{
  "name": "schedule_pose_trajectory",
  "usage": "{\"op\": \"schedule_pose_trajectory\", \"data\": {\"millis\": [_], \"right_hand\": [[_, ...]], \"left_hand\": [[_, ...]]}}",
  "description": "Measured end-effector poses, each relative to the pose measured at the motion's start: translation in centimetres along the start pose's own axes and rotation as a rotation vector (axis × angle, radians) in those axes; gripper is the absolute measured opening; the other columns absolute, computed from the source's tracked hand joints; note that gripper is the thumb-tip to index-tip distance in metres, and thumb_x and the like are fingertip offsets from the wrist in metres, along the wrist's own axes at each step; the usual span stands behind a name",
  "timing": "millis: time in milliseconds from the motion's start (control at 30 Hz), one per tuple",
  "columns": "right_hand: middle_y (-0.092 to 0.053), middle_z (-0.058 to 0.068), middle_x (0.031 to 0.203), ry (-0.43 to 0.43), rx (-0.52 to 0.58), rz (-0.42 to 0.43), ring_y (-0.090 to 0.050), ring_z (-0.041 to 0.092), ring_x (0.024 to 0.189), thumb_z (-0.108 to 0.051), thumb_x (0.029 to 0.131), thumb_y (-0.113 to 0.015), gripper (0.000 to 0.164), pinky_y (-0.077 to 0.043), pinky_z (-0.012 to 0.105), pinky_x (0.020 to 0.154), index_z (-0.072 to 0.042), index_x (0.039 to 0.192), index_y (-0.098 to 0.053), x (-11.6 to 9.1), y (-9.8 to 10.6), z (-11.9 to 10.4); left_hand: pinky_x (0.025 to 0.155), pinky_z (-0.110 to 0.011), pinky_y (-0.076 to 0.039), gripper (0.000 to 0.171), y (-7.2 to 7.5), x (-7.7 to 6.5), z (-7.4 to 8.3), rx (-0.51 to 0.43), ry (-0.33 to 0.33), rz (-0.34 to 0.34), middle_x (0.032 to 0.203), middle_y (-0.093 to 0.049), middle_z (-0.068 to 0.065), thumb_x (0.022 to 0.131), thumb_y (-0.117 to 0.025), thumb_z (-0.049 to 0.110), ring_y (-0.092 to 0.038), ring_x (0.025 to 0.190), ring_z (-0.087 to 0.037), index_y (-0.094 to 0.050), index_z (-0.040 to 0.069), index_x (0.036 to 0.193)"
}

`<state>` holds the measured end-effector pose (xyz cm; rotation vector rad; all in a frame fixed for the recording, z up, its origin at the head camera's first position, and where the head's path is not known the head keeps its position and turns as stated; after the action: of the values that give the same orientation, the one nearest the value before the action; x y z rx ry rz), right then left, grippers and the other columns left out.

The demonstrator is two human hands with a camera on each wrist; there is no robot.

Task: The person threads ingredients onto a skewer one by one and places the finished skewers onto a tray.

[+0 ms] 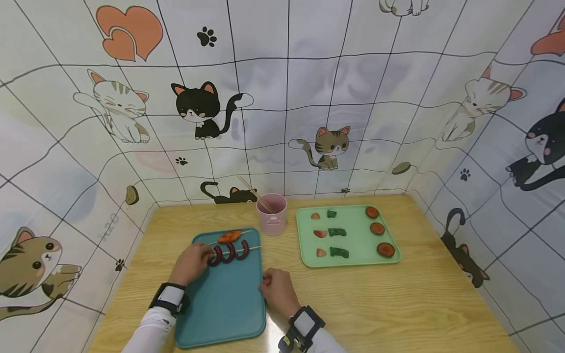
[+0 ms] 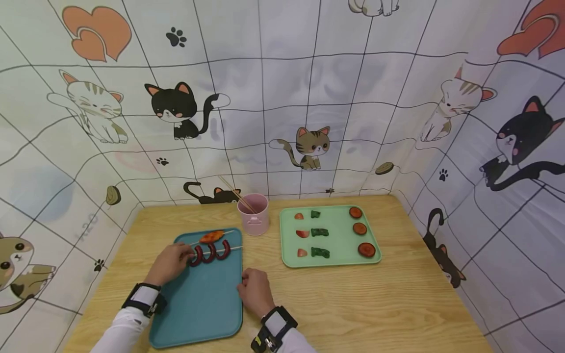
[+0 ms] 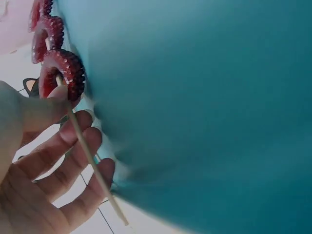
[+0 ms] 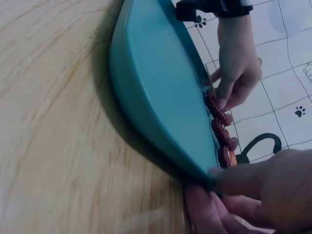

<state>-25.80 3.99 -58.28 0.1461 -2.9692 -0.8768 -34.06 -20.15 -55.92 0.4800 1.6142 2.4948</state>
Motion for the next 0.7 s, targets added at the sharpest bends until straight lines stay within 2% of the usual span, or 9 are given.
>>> {"op": "schedule_pose_trajectory", "data": {"millis": [167,267,467,533,700], "right_hand": [[-0.069,0.0,0.083,-0.014,0.048,-0.076,-0.061,0.004,0.073,-0.012,0.089,-0.077,0.029,-0.052,0.023,0.065,0.005,0.112,-0.072,0.3,-0.1,0.7],[-0.072,0.001,0.088,0.008,0.067,-0.098,-0.065,0.006,0.077,-0.019,0.092,-0.075,0.033,-0.054,0.024,0.069,0.003,0.116,-0.071,0.5,0.6,0.6],[-0.074,0.012,0.104,0.094,0.067,-0.058,-0.072,0.02,0.09,-0.026,0.096,-0.073,0.039,-0.057,0.028,0.078,0.001,0.125,-0.067,1.2,3.8,-0.5],[-0.073,0.015,0.112,0.104,0.071,-0.05,-0.072,0.023,0.097,-0.028,0.098,-0.072,0.041,-0.058,0.031,0.082,-0.003,0.129,-0.066,1.6,5.0,-0.8],[-0.07,0.012,0.125,0.126,0.081,0.0,-0.07,0.024,0.107,-0.032,0.098,-0.071,0.042,-0.058,0.037,0.091,-0.013,0.135,-0.064,3.1,8.3,-2.0]], "left_hand": [[0.073,-0.042,-0.053,0.009,0.4,-0.4,-0.1,-0.045,0.042,-0.012,0.095,-0.07,-0.01,0.094,-0.071,0.008,-0.063,0.084,-0.022,-0.076,0.003,0.099],[0.078,-0.048,-0.054,0.016,1.1,-0.5,0.1,-0.068,0.056,0.024,0.099,-0.07,-0.014,0.095,-0.072,0.012,-0.065,0.092,-0.029,-0.075,0.001,0.106],[0.092,-0.055,-0.053,0.043,2.0,-0.3,1.1,-0.216,0.071,0.107,0.118,-0.066,-0.023,0.095,-0.075,0.024,-0.065,0.11,-0.039,-0.065,-0.004,0.126],[0.095,-0.056,-0.052,0.052,2.0,-0.1,1.6,-0.271,0.093,0.112,0.126,-0.063,-0.024,0.095,-0.076,0.03,-0.062,0.117,-0.039,-0.061,-0.002,0.133],[0.1,-0.057,-0.051,0.073,1.9,0.8,3.4,-0.387,0.133,0.105,0.142,-0.057,-0.02,0.092,-0.077,0.043,-0.056,0.13,-0.038,-0.05,0.006,0.147]]}}
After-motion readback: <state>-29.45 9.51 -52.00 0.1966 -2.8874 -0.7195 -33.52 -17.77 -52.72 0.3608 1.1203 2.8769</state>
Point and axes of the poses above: each hand's wrist, its own x-axis towards the middle knuckle, its own y-axis out of the back of the hand, z = x × y, the point moved 10 cm from there along x, towards the middle knuckle
